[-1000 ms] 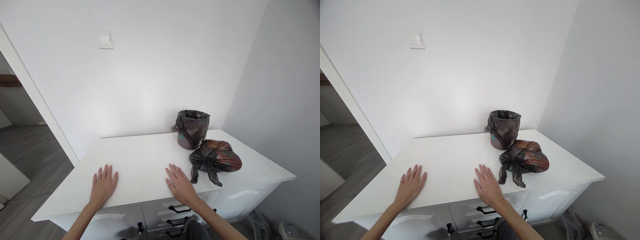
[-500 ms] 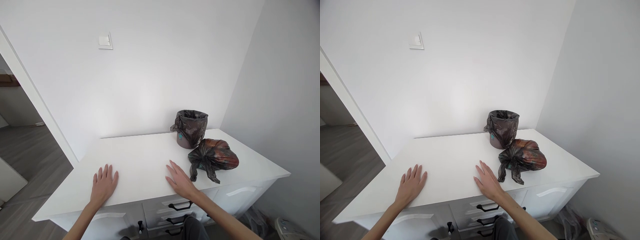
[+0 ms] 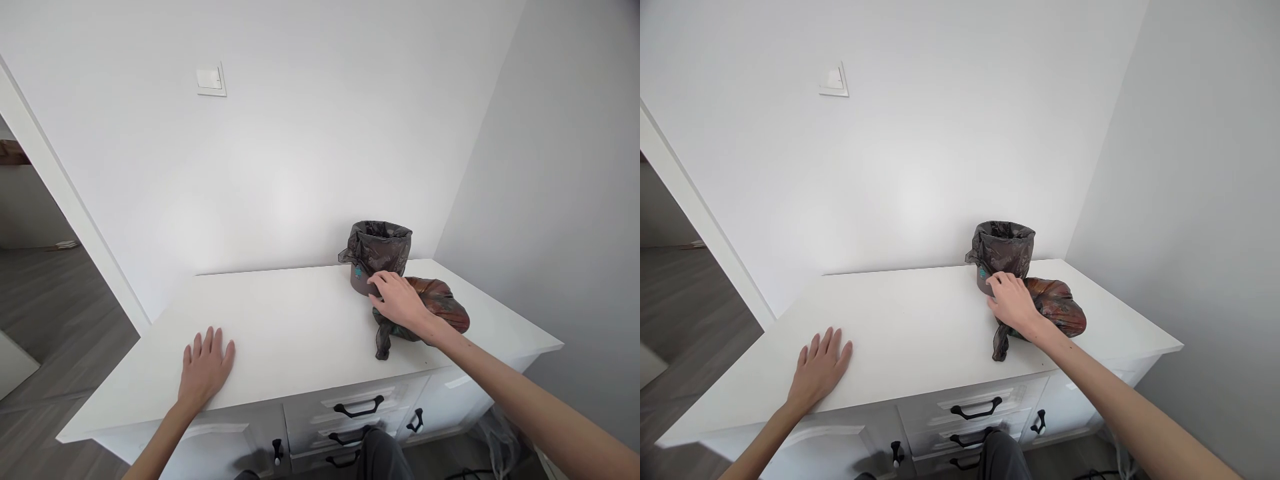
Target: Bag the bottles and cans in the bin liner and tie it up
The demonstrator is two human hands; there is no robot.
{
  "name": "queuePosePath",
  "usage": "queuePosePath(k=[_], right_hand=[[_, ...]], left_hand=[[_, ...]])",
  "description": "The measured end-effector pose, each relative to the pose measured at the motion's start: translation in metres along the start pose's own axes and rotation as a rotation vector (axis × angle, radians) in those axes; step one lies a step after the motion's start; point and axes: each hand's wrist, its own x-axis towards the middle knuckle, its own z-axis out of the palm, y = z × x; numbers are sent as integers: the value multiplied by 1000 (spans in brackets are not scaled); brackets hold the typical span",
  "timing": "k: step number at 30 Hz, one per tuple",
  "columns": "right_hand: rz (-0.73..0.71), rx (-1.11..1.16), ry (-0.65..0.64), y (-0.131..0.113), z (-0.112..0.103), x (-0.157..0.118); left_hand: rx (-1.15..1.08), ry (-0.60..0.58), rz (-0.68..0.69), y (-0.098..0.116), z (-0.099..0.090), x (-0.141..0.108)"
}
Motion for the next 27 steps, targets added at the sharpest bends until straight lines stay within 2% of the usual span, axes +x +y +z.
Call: queuePosePath(k=[5, 7, 10, 12, 14, 19, 23, 27], right_hand=[[-43, -256, -220, 34, 4, -25], [-40, -314, -282, 38, 9, -35], [-26, -350, -340, 31, 18, -47], [-24, -339, -322, 19, 22, -52], [-48, -305, -243, 1, 25, -56], [-230, -152, -42, -58, 26, -61], [-378, 5, 22, -101, 29, -65], [-467, 205, 28, -121, 25, -77]], left_hand=[[3, -10, -4, 1, -2, 0], [-6, -21, -11, 1, -3, 0], [-10, -23, -8, 1, -3, -1], [-6, -13, -2, 0, -2, -2], [-7, -8, -2, 0, -2, -3], [-39, -15, -18, 1, -3, -4], [-52, -17, -10, 1, -4, -6], [-65, -18, 0, 0, -7, -11]])
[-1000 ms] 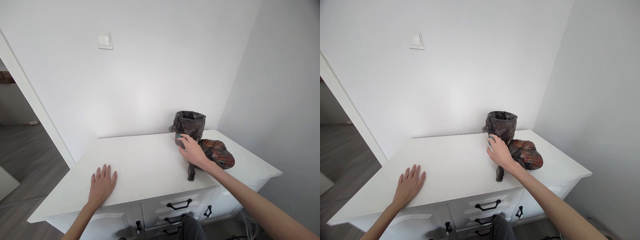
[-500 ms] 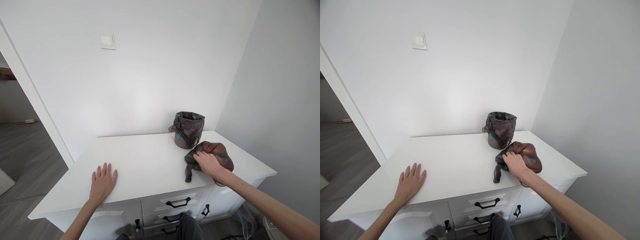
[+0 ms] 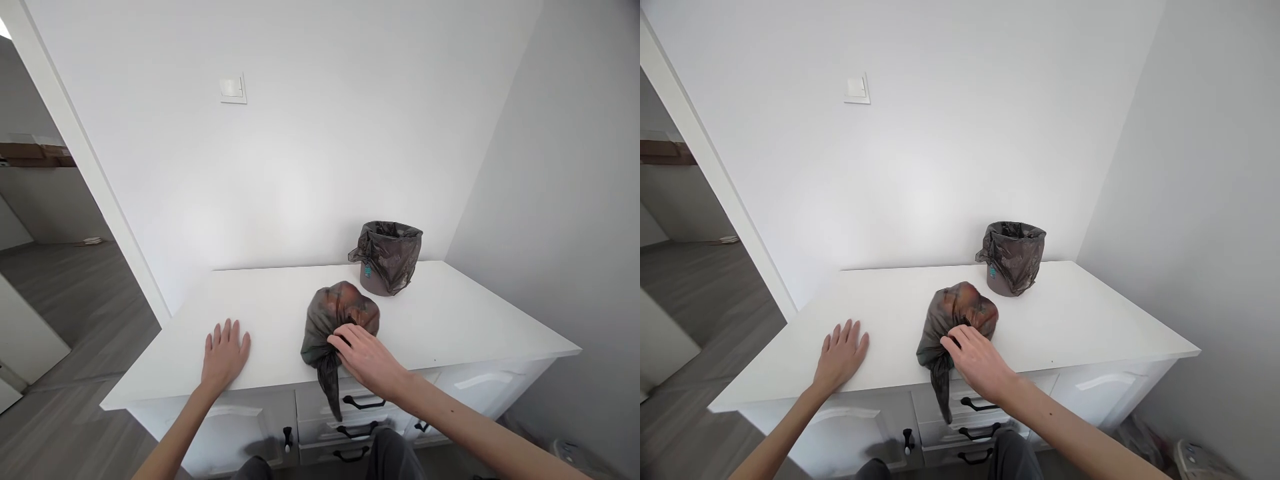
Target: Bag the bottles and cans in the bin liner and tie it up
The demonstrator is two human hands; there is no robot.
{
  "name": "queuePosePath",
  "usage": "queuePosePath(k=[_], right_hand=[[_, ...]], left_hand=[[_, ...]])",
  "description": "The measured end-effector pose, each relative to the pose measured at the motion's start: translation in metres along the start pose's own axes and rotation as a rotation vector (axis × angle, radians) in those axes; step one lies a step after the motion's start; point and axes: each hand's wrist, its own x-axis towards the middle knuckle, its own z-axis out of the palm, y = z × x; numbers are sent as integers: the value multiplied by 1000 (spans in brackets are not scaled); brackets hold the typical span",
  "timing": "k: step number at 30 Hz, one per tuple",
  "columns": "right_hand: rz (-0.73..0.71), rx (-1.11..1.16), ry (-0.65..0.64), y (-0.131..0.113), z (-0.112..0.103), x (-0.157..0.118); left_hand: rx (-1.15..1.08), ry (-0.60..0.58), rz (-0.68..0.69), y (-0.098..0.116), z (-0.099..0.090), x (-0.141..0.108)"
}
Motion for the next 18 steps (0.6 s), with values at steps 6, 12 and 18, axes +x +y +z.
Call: queuePosePath(k=[6, 12, 18], right_hand=[[94, 319, 107, -3, -28, -32], [560, 502, 322, 19, -25, -47], [730, 425, 216, 47, 0, -57]], left_hand=[[-274, 96, 193, 15, -23, -29], [-521, 274, 587, 102, -64, -67], [-496, 172, 735, 167, -77, -65]])
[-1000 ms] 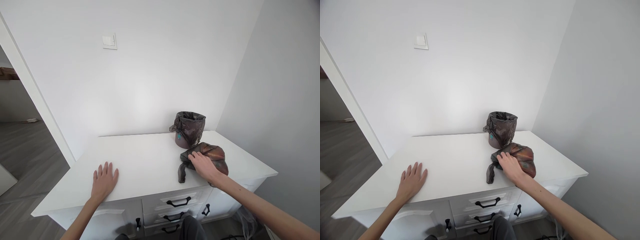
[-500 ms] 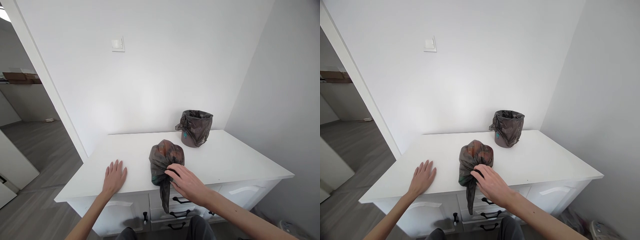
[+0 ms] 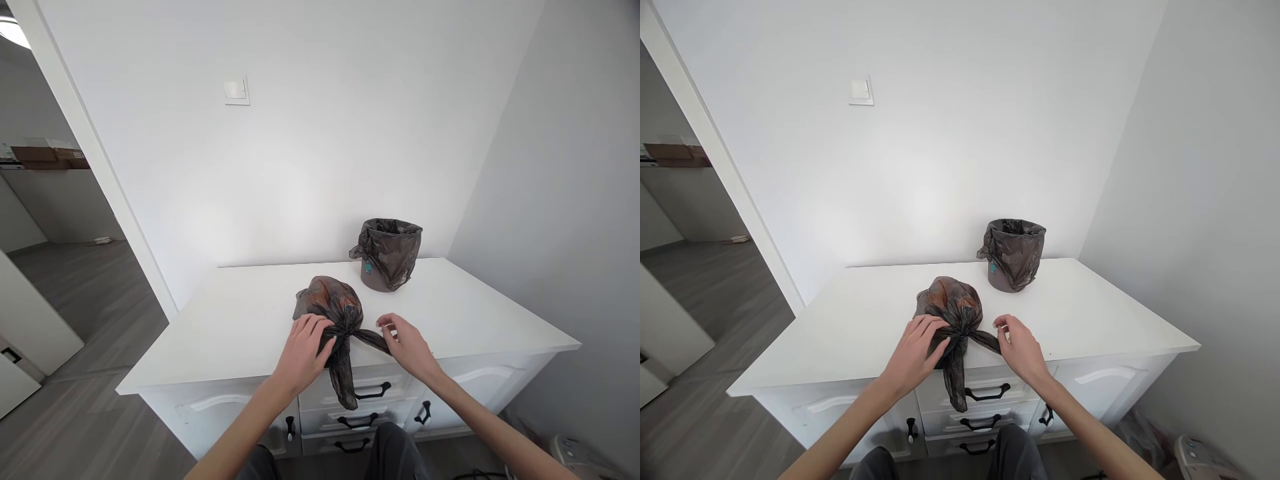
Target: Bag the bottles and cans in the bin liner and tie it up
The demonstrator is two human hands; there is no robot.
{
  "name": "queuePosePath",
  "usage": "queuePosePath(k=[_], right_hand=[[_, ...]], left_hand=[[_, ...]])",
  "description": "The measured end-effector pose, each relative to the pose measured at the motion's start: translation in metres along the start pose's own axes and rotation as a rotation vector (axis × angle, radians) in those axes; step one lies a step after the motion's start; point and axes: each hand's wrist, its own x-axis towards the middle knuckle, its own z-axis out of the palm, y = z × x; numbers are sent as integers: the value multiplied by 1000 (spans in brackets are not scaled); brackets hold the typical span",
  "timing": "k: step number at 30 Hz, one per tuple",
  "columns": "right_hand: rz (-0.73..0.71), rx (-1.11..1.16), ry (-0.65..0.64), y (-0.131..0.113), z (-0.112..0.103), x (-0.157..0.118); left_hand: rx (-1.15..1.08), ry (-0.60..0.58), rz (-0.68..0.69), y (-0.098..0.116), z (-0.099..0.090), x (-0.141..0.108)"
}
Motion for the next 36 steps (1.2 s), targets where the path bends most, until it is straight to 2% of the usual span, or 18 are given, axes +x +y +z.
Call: queuePosePath(k=[2, 4, 7, 10, 13, 19, 23, 26, 31, 36], right_hand=[[-56, -16, -133, 6, -1, 3], [-191, -23, -261, 5, -2, 4], [-396, -181, -342, -9, -3, 7], [-489, -373, -319, -25, 1, 11], [-480, -429, -266, -33, 5, 13], [-464, -343, -60, -29, 0, 8], [-475, -258, 9, -29, 2, 1], [-506, -248, -22, -31, 13, -5], [-564, -379, -152, -38, 28, -11], [-543, -376, -78, -42, 19, -1]], left_hand=[[43, -64, 16, 0, 6, 8], [85, -129, 20, 0, 10, 12], [87, -197, 12, 1, 11, 12], [56, -201, 8, 2, 3, 9], [58, -143, 12, -2, -9, 3], [92, 51, -51, -19, -33, -12], [66, 52, -97, -19, -39, -16], [78, 10, -26, -12, -34, -12], [216, -21, 120, -3, -24, -5], [299, 52, 169, -7, -32, -3]])
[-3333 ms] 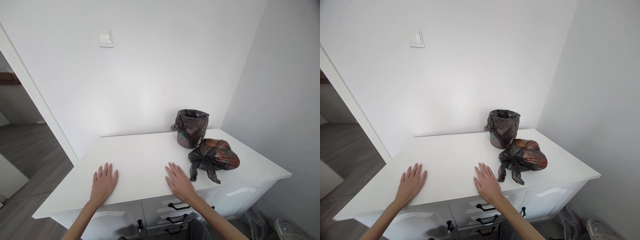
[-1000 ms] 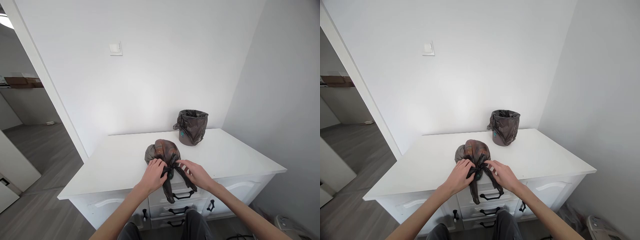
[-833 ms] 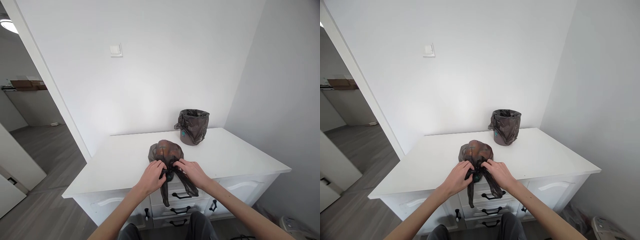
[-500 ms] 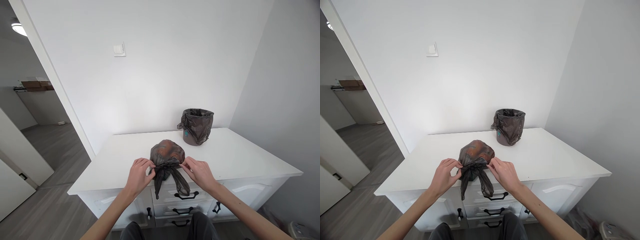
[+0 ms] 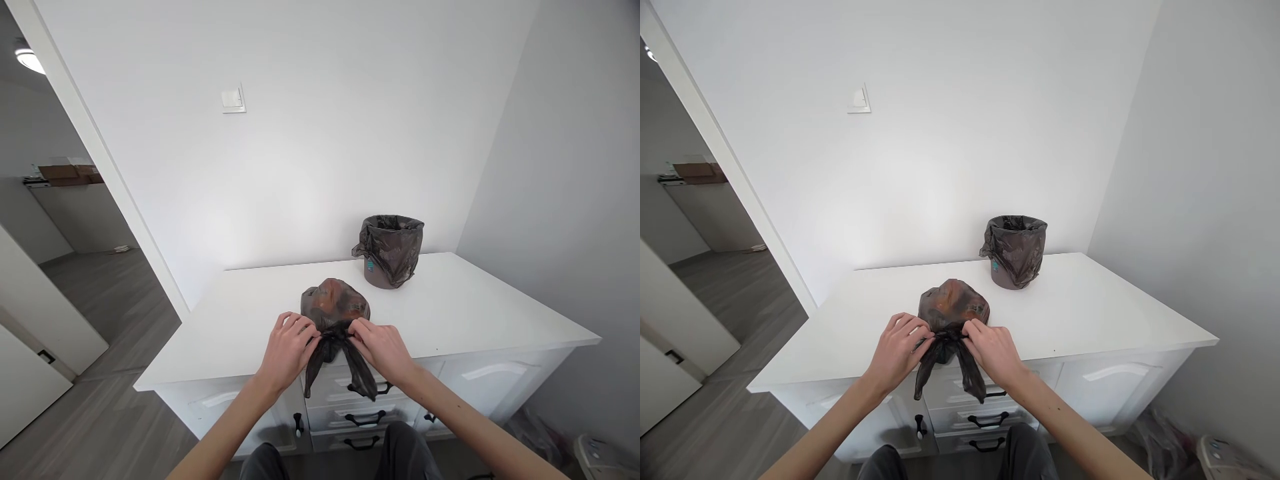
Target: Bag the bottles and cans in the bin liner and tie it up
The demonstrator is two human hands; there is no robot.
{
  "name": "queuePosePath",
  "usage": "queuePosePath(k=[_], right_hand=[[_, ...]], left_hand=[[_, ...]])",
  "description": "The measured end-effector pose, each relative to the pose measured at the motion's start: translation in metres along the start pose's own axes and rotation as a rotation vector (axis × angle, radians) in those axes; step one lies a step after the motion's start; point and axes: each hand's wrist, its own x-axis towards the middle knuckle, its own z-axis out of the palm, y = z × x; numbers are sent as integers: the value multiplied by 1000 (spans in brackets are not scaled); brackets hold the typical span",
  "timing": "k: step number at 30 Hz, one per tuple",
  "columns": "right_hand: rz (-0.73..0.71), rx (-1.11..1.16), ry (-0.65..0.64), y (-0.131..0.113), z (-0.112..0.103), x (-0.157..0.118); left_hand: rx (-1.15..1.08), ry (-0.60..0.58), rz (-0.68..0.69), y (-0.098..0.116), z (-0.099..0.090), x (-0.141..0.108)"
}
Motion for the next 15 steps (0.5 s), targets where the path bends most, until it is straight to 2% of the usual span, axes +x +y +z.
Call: queuePosePath(k=[7, 10, 12, 15], right_hand=[[12, -21, 189, 20, -27, 3], [72, 2, 262, 26, -35, 3], [119, 31, 282, 27, -37, 3], [127, 82, 265, 26, -34, 3]], left_hand=[[44, 117, -103, -21, -16, 3], [18, 142, -157, -28, -20, 4], [-33, 124, -179, -29, -22, 6], [-132, 39, -155, -18, -21, 13]])
